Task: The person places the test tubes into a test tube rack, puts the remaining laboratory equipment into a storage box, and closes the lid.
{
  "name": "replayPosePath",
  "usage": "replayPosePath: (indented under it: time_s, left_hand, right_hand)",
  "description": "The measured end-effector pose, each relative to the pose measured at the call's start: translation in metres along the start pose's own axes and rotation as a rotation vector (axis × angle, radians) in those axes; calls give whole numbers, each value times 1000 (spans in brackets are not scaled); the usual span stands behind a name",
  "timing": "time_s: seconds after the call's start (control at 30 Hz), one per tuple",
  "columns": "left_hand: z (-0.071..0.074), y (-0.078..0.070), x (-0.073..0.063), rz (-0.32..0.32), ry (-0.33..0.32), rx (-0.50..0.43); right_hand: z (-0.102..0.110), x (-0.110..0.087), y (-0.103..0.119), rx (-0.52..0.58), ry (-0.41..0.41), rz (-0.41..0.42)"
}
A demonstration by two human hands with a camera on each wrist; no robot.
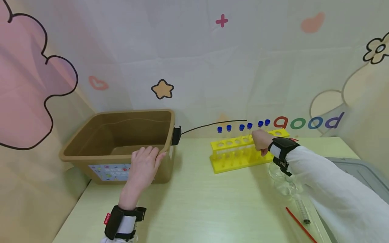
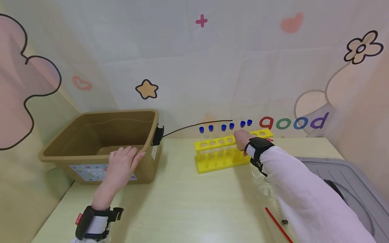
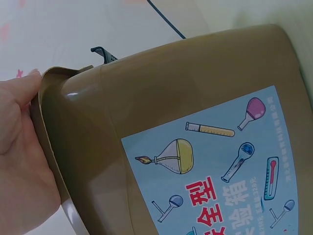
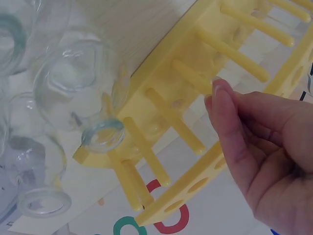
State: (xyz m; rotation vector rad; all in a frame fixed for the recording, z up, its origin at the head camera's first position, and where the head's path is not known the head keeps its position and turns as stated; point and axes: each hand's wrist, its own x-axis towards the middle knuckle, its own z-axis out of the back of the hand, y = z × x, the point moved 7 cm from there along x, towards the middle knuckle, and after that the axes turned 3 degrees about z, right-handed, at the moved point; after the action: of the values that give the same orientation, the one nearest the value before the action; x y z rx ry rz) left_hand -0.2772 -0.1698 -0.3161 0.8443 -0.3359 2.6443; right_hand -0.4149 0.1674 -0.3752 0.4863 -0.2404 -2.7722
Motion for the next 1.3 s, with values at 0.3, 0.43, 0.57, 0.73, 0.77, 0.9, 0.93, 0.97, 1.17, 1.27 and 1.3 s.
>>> replayPosePath:
  time_s: [0.3,0.43,0.57,0.73,0.77,0.9,0.93,0.97,1.17,1.27,1.3]
  left_hand:
    - [2,0,-1,-17,-39,1]
    - [1,1,-3,-13,-37,11]
    - [2,0,-5,-20,-57,20]
    - [4,-1,-8,-19,-85,24]
    - [4,-1,-9,-22,-91,27]
    - [5,-7,-9,-44,-130,36]
    - [5,-8,-9,-50,-143,36]
    - [5,-10,-8,-55,-154,40]
    - [1,-20,-7,-48,-163,51]
    - [-1,-24,-7,-43,-168,59]
    - [-2,-26,-7,-42,-169,57]
  right_hand:
    - [2,-2,-21,82,35,-46]
    - [3,-2,-29,93,29,-21]
    - [2,-2,-37,108,20,-17]
    - [4,-4,-44,143,14,-20]
    - [5,-5,-46,158,11,-19]
    - [7,-10,-53,199,-8,9]
    - [8,-10,-55,204,-18,20]
    - [9,-11,-56,207,-34,36]
    - [10,-15,-72,245,-99,82]
    - [9,-17,-79,253,-120,89]
    - [10,-17,-81,249,-129,90]
